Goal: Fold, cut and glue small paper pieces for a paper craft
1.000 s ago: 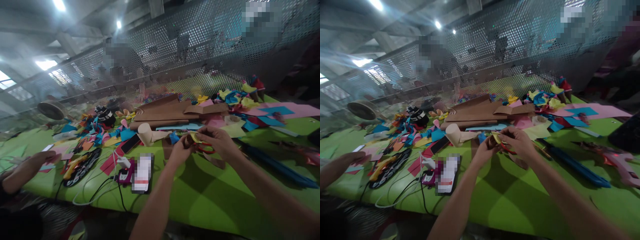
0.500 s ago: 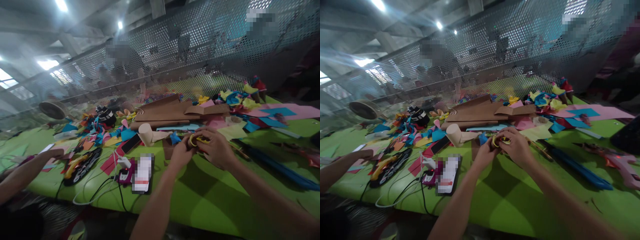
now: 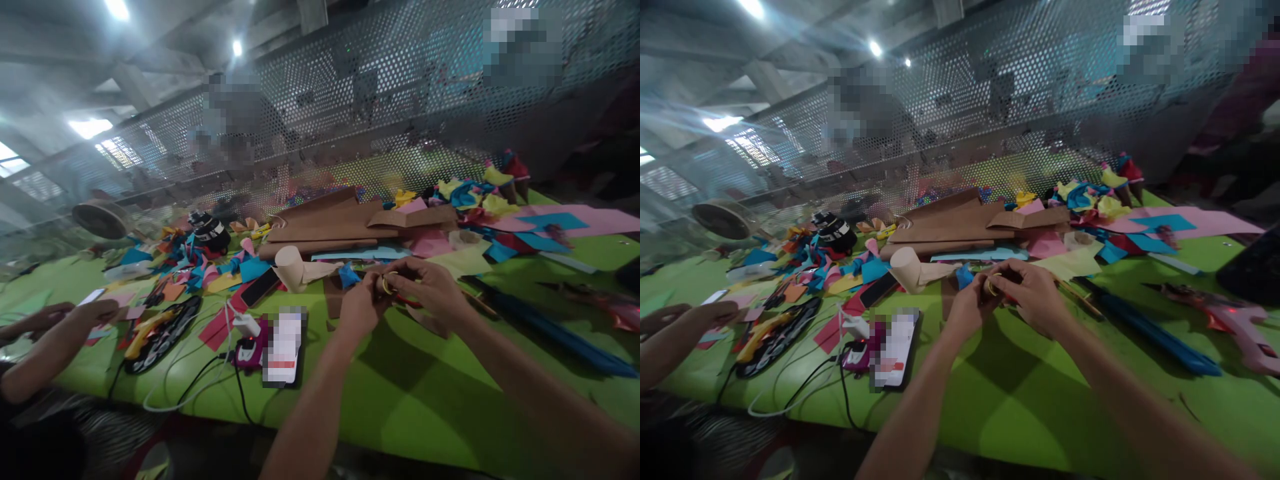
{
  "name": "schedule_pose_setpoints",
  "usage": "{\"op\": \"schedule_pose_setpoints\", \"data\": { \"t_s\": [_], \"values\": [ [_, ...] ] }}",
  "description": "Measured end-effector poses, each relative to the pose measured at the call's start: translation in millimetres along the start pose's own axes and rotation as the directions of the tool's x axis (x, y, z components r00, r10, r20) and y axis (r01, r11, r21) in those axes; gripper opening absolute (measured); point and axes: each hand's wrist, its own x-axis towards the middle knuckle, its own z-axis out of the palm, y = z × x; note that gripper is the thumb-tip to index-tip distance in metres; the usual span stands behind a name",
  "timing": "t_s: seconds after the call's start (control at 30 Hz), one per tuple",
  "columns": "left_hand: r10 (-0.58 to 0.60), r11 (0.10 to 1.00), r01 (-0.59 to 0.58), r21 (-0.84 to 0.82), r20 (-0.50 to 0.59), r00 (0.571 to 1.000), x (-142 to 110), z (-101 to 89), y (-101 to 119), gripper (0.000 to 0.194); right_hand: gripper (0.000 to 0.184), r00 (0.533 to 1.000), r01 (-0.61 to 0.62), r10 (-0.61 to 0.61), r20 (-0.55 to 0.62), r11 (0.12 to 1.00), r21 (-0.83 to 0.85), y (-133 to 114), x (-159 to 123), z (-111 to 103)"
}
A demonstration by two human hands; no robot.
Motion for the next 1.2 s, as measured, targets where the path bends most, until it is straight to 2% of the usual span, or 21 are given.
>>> {"op": "schedule_pose_setpoints", "data": {
  "t_s": [0.07, 0.13, 0.3, 0.4, 0.5, 0.6, 0.67, 0.77, 0.9, 1.1, 1.2],
  "values": [
    [0.027, 0.999, -0.028, 0.031, 0.048, 0.998, -1, -1.3, 3, 0.05, 0.032, 0.999, -0.028, 0.029, -0.03, 0.999, 0.027, -2, 2, 0],
    [0.066, 0.998, -0.065, -0.014, 0.078, 0.995, -1, -2.7, 6, 0.053, 0.033, 0.998, -0.037, 0.039, -0.039, 0.999, 0.031, -3, 3, 0],
    [0.065, 0.992, -0.055, -0.111, 0.09, 0.994, 0, -3.6, 9, 0.036, 0.038, 0.998, -0.062, 0.062, 0.013, 0.996, 0.06, -1, 5, -1],
    [0.062, 0.99, -0.057, -0.129, 0.035, 0.997, 1, -3.2, 7, 0.034, 0.038, 0.998, -0.013, 0.016, -0.055, 0.998, 0.059, 2, 6, -2],
    [0.047, 0.994, -0.047, -0.097, 0.0, 0.999, 1, -3.1, 6, 0.032, 0.025, 0.997, 0.053, -0.059, -0.049, 0.993, -0.109, 2, 5, -6],
    [0.039, 0.999, -0.039, -0.037, -0.004, 0.999, 0, -3.2, 6, 0.028, 0.02, 0.982, 0.185, -0.164, 0.091, 0.93, -0.318, 3, 5, -10],
    [0.058, 0.997, -0.058, -0.044, -0.007, 0.998, 0, -3.1, 6, 0.027, 0.02, 0.968, 0.244, -0.205, 0.144, 0.898, -0.366, 4, 6, -12],
    [0.078, 0.986, -0.076, -0.147, 0.003, 0.997, 1, -1.8, 5, 0.036, 0.02, 0.968, 0.24, -0.201, 0.148, 0.912, -0.334, 7, 9, -13],
    [0.038, 0.95, -0.025, -0.31, 0.035, 0.999, 4, 2.4, -1, 0.048, 0.022, 0.971, 0.222, -0.186, 0.15, 0.937, -0.27, 8, 11, -13],
    [0.065, 0.846, -0.011, -0.532, 0.083, 0.994, 8, 2.4, -7, 0.037, 0.031, 0.972, 0.21, -0.174, 0.157, 0.944, -0.254, 4, 9, -15],
    [0.035, 0.798, 0.035, -0.601, 0.104, 0.994, 6, -1.6, -2, 0.036, 0.035, 0.968, 0.212, -0.169, 0.187, 0.948, -0.239, 5, 10, -19]
  ]
}}
